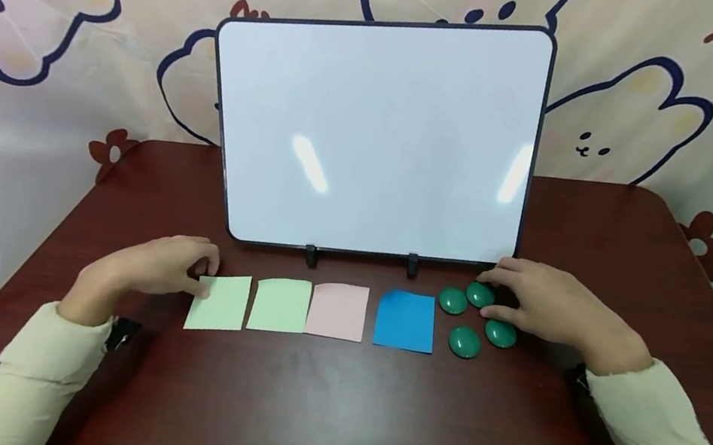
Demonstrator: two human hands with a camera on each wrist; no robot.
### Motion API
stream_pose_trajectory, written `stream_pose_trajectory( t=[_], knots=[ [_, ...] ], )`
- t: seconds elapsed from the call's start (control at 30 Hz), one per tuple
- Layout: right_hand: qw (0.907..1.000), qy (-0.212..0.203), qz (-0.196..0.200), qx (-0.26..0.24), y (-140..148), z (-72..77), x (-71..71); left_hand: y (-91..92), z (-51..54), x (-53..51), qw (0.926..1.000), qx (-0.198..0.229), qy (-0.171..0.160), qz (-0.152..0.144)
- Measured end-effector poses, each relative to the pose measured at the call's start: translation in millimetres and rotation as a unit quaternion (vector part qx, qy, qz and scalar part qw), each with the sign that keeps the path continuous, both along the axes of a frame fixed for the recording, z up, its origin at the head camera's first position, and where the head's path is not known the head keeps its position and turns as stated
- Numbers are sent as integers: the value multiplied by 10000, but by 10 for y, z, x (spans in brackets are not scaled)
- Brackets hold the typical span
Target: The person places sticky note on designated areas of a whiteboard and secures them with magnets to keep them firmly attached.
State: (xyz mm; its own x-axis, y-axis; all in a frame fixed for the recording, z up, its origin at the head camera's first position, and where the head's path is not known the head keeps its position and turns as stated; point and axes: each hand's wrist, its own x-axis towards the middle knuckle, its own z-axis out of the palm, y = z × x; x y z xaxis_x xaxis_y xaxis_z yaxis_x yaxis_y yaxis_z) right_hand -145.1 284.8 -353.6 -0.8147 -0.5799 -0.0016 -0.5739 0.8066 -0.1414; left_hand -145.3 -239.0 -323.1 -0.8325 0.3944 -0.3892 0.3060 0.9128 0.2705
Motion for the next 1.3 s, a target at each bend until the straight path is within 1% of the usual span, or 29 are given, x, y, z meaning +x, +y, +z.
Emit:
stream_pose_trajectory(
  t=[0.13, 0.23, 0.33, 0.47, 0.6, 0.73, 0.83, 0.97, 1.17, 1.3],
  knots=[
    [9999, -95, 48, -71, -24, 0, -14, -16, -22, 4, 9997, 162, -166, 79],
    [9998, -104, 114, -127, -34, -12, -7, -27, -43, 22, 9993, 291, -218, 93],
    [9996, -99, 162, -199, -35, -15, 2, -28, -50, 24, 9991, 391, -149, 61],
    [9993, -138, 158, -297, -32, -3, -12, -21, -28, -4, 9991, 433, -12, 21],
    [9982, -277, 197, -496, -16, 2, -10, -22, -10, -20, 9992, 401, 31, -5],
    [9965, -202, 317, -748, 26, -13, -8, -37, -7, -37, 9993, 356, 91, -39],
    [9964, -124, 266, -790, 42, -12, -14, -47, 7, -50, 9993, 339, 124, -53],
    [9974, -104, 96, -705, 35, 1, -19, -56, 20, -55, 9993, 333, 170, -26],
    [9983, -149, -67, -564, 10, 23, -7, -70, 32, -41, 9986, 506, 152, 70],
    [9984, -149, -95, -542, 8, 22, -1, -81, 33, -39, 9975, 605, 352, 106]
  ],
)
